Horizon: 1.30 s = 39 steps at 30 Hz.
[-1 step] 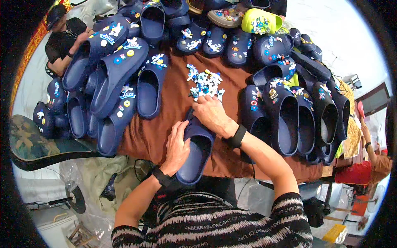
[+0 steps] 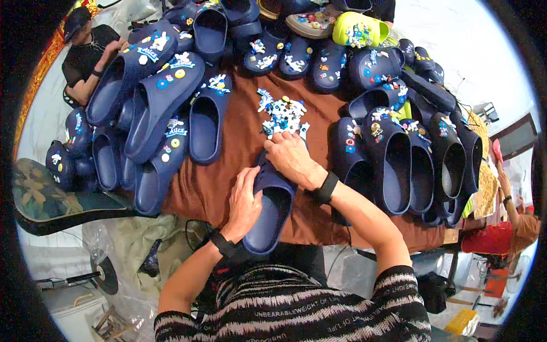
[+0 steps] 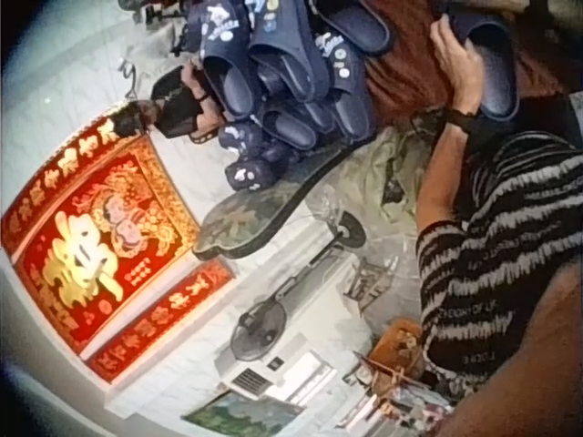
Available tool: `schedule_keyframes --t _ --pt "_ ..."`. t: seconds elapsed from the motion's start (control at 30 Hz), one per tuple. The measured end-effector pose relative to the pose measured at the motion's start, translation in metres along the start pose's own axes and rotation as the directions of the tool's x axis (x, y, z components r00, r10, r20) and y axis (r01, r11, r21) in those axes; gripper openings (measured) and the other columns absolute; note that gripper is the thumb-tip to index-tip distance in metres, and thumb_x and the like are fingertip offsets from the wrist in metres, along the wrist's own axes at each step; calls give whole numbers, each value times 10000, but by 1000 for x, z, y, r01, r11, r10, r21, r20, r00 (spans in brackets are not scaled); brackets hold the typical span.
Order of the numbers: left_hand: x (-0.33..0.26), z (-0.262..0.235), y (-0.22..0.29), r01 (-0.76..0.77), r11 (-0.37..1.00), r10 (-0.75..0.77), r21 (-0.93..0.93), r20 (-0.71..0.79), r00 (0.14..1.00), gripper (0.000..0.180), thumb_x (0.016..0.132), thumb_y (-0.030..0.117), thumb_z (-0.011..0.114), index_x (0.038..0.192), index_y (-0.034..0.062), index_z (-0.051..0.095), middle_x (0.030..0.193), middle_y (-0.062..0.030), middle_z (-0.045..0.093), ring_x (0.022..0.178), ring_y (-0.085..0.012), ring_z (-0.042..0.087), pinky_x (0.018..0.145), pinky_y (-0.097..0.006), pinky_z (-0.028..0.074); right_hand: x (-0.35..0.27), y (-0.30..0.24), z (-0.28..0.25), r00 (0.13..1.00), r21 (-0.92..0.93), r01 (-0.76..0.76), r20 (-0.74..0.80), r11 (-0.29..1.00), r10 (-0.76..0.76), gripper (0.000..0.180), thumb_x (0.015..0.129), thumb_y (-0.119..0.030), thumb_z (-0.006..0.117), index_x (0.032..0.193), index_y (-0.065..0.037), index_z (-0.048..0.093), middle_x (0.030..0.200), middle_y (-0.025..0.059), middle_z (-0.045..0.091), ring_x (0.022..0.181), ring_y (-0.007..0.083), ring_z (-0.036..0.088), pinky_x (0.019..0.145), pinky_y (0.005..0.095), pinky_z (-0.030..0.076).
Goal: Attaching decorative charms to the holes of blue foam clogs.
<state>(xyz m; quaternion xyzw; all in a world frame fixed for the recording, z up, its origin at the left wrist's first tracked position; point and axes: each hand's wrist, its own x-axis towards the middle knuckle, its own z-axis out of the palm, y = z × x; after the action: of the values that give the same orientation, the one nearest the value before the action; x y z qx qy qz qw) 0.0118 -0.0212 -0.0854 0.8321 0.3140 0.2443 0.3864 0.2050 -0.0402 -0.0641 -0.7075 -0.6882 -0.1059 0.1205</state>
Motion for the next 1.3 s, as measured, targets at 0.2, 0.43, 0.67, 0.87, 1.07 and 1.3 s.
schedule_keyframes --t 0.2,0.43,0.67,0.87,1.07,1.3 --pt "-3 1 -7 16 1000 -16 13 5 1000 584 824 -45 611 1380 75 477 1409 -176 462 1326 -392 445 1111 -435 371 7 0 2 997 4 32 77 999 -32 215 826 -238 692 969 -80 667 975 121 659 984 311 624 837 456 497" --pt "-3 0 -1 62 998 -63 7 38 997 609 818 -57 608 1392 80 458 1420 -168 446 1315 -397 450 1097 -441 381 12 9 -6 967 181 -89 253 979 41 305 848 -246 698 1054 -37 617 998 191 668 968 367 658 843 492 506" --pt "-3 0 0 32 999 -32 -11 16 999 583 813 -64 602 1370 63 481 1398 -174 466 1307 -401 457 1096 -442 385 12 10 2 962 122 -53 273 991 17 264 854 -253 696 989 -41 616 882 177 698 828 372 691 746 484 534" --pt "-3 0 -6 9 1000 -8 -9 7 1000 587 809 -64 579 1378 46 481 1410 -186 461 1314 -387 461 1119 -419 367 5 0 -6 976 95 -157 164 983 140 276 838 -275 715 957 -34 652 909 172 690 890 338 681 793 464 533" --pt "-1 -1 -3 3 999 -3 -40 11 1000 579 801 -68 548 1369 20 482 1396 -198 465 1331 -378 438 1143 -406 335 -1 3 -5 986 113 -122 127 986 107 210 836 -230 688 956 -59 665 946 164 668 952 328 660 822 483 511" --pt "-1 0 -4 -71 997 71 -6 10 997 566 813 -69 593 1359 24 479 1379 -183 468 1285 -395 458 1090 -442 375 9 19 4 934 210 -266 298 941 198 236 811 -222 672 936 -22 674 987 202 713 938 356 701 816 497 539"
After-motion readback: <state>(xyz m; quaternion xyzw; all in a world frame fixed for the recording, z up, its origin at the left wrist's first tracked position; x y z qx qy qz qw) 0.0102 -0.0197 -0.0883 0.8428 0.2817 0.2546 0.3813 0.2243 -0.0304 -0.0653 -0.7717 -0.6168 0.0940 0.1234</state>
